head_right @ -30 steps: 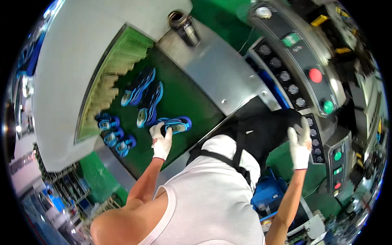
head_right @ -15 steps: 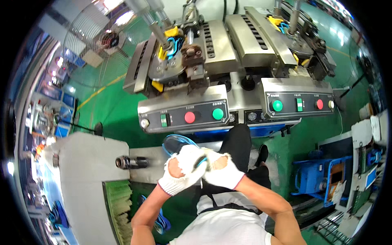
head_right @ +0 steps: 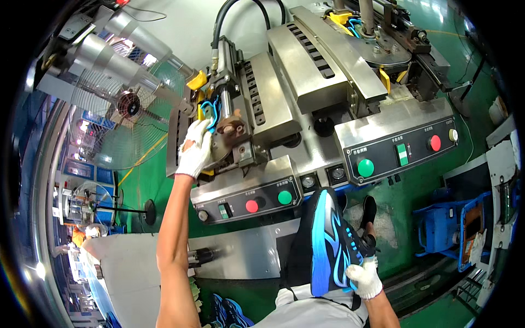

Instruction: The person repeatedly places blue and black sneakers into a pneumatic press machine in a factory setting. They press a green button to activate the machine, wait for the cycle to complete, and then remove the shoes. The person handles the shoes one at a time, placing them on a nearby surface after processing.

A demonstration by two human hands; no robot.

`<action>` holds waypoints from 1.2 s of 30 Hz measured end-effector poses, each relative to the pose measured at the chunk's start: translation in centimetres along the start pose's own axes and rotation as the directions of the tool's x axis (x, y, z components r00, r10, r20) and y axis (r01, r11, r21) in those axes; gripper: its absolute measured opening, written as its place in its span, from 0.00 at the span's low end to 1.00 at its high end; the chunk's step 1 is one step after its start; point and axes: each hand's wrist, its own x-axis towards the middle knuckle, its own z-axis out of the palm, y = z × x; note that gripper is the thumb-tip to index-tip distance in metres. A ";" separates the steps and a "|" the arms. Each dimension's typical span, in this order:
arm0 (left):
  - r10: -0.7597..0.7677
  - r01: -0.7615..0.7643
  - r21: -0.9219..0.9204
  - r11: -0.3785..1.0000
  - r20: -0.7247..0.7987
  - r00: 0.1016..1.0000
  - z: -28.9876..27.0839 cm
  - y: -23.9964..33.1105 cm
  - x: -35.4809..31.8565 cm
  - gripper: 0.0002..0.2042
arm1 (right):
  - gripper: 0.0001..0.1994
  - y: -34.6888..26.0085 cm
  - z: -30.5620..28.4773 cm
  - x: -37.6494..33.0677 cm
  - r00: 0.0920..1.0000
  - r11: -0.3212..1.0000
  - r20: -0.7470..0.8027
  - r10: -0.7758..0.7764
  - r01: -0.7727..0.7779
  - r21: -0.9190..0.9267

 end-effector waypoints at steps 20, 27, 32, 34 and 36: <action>-0.145 0.136 -0.060 0.989 -0.202 0.969 -4.1 -4.0 6.9 0.26 | 0.22 -0.8 1.7 2.8 0.961 0.823 0.053 -0.272 0.261 -0.504; -0.247 0.152 -0.300 0.942 -0.312 0.917 -12.6 3.4 -18.2 0.28 | 0.17 -5.4 16.3 7.7 0.934 0.919 0.119 -0.336 0.353 -0.175; -0.551 0.518 -0.254 0.817 -0.081 0.830 -11.0 5.6 -36.1 0.29 | 0.21 -8.6 30.4 15.9 0.918 0.868 0.308 -0.251 0.355 -0.349; -0.686 0.655 -0.277 0.703 -0.019 0.727 -8.8 6.5 -41.3 0.27 | 0.17 -9.3 37.9 20.7 0.822 0.882 0.549 -0.150 0.362 -0.302; -0.746 0.741 -0.253 0.622 0.097 0.659 -6.6 6.2 -44.2 0.27 | 0.08 -10.7 41.9 28.0 0.908 0.835 0.418 0.018 0.216 -0.505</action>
